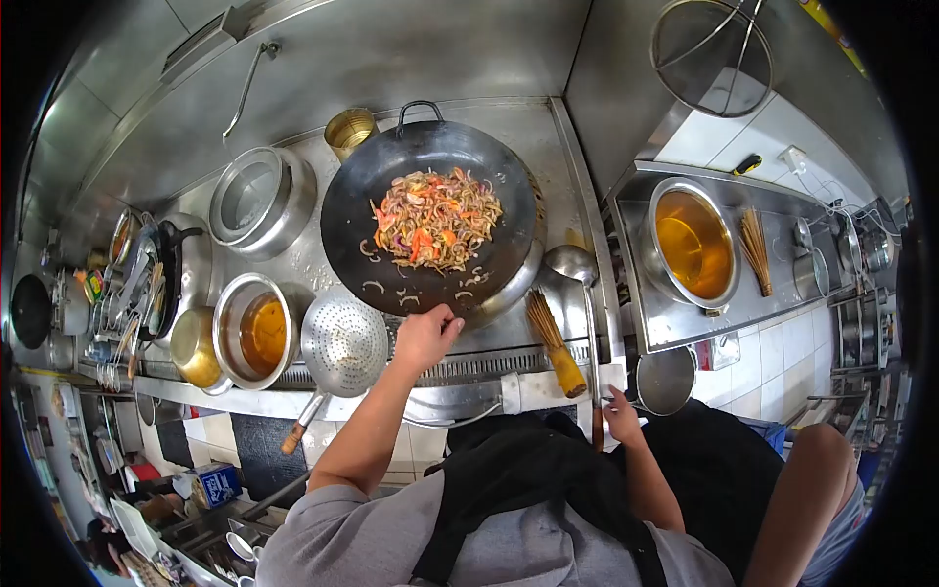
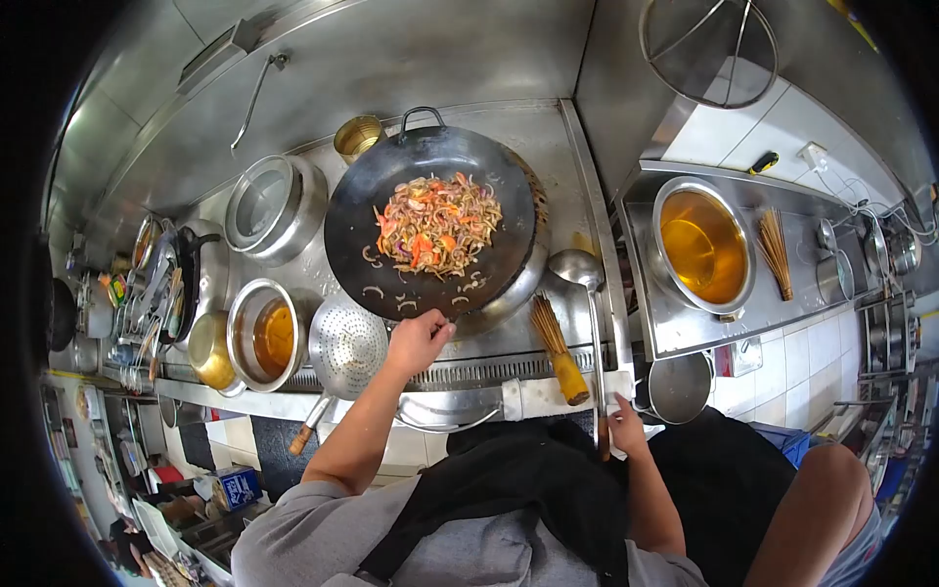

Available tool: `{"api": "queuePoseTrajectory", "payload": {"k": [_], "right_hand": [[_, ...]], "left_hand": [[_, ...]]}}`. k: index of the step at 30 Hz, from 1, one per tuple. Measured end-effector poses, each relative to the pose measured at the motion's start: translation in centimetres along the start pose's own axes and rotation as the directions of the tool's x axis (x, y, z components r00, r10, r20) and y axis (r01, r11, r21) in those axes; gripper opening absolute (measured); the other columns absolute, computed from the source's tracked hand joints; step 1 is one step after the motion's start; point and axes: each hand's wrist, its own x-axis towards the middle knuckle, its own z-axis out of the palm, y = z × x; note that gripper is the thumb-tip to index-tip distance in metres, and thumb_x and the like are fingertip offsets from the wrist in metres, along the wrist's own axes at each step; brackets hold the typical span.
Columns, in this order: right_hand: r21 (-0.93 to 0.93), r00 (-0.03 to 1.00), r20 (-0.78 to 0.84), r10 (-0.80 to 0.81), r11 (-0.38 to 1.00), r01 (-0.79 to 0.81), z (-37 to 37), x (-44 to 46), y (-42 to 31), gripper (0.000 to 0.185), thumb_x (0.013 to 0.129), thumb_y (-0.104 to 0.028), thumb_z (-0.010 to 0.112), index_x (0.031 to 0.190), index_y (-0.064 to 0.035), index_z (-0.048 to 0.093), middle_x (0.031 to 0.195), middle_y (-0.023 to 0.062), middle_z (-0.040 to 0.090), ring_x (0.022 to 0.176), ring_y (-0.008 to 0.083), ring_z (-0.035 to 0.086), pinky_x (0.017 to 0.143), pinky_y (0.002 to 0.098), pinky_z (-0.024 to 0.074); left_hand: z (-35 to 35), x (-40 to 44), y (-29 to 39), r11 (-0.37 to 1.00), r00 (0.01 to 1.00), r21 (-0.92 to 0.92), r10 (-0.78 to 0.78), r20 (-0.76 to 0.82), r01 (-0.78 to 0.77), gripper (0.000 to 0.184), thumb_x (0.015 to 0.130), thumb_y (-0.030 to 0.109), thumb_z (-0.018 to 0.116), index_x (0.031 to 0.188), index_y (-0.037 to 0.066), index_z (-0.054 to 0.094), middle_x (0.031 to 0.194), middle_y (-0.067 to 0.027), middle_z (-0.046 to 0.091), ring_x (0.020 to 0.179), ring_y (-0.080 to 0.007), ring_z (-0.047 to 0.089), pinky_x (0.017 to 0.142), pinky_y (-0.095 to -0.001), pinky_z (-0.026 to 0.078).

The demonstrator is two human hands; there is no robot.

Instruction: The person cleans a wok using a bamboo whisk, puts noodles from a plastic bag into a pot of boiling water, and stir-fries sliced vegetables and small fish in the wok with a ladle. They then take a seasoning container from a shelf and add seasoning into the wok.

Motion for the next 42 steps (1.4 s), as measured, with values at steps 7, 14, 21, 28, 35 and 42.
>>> {"api": "queuePoseTrajectory", "payload": {"k": [7,14,21,28,35,42], "right_hand": [[0.127,0.937,-0.114,0.330,0.940,-0.315,0.8,-2.5,6.5,0.050,0.083,-0.003,0.056,0.134,-0.0049,0.055,0.079,0.0124,0.069,0.068,0.0177,0.067,0.053,0.0319,0.0510],[0.268,0.776,0.134,0.616,0.732,-0.627,2.9,-6.8,6.1,0.056,0.083,-0.004,0.059,0.138,-0.0047,0.052,0.080,0.0124,0.069,0.066,0.0194,0.067,0.048,0.0351,0.0519],[0.380,0.717,0.227,0.659,0.618,-0.689,1.5,-7.0,4.7,0.057,0.083,-0.003,0.058,0.140,-0.0036,0.050,0.082,0.0088,0.064,0.062,0.0182,0.061,0.048,0.0325,0.0505],[0.229,0.824,0.093,0.559,0.793,-0.564,-0.4,-4.6,3.3,0.057,0.076,-0.006,0.062,0.132,-0.0024,0.055,0.072,0.0081,0.067,0.063,0.0170,0.065,0.058,0.0312,0.0526],[-0.023,0.952,0.097,0.289,0.957,-0.288,1.5,-5.0,7.9,0.052,0.079,-0.005,0.059,0.132,-0.0035,0.057,0.071,0.0069,0.068,0.064,0.0145,0.067,0.057,0.0311,0.0526],[0.107,0.823,0.115,0.556,0.817,-0.567,0.3,-4.5,4.6,0.052,0.080,-0.009,0.059,0.132,-0.0039,0.057,0.073,0.0096,0.070,0.066,0.0162,0.069,0.060,0.0330,0.0539]], "left_hand": [[-3.6,3.7,-1.0,0.981,0.914,-0.127,0.185,0.360,-0.148,0.030,0.088,0.028,0.069,0.105,0.004,0.064,0.084,-0.0147,0.071,0.078,-0.0320,0.070,0.071,-0.0426,0.054],[-3.9,7.7,-0.1,0.960,0.874,-0.202,0.261,0.410,-0.192,0.028,0.088,0.019,0.070,0.109,0.001,0.063,0.083,-0.0122,0.070,0.076,-0.0255,0.069,0.071,-0.0363,0.054],[-2.3,8.7,1.3,0.963,0.811,-0.209,0.258,0.526,-0.170,0.032,0.089,0.021,0.069,0.115,0.003,0.062,0.085,-0.0119,0.069,0.077,-0.0248,0.068,0.073,-0.0369,0.053],[-1.8,8.7,2.7,0.970,0.809,-0.216,0.215,0.546,-0.112,0.031,0.090,0.014,0.068,0.117,0.002,0.060,0.083,-0.0085,0.066,0.073,-0.0169,0.064,0.070,-0.0316,0.052],[-1.3,8.7,2.8,0.968,0.823,-0.229,0.211,0.527,-0.102,0.031,0.089,0.013,0.068,0.117,0.002,0.061,0.085,-0.0115,0.069,0.072,-0.0200,0.066,0.069,-0.0324,0.053],[-0.4,8.8,2.0,0.962,0.817,-0.258,0.218,0.533,-0.088,0.030,0.089,0.010,0.068,0.117,0.002,0.061,0.083,-0.0088,0.067,0.070,-0.0168,0.064,0.067,-0.0307,0.052]]}}
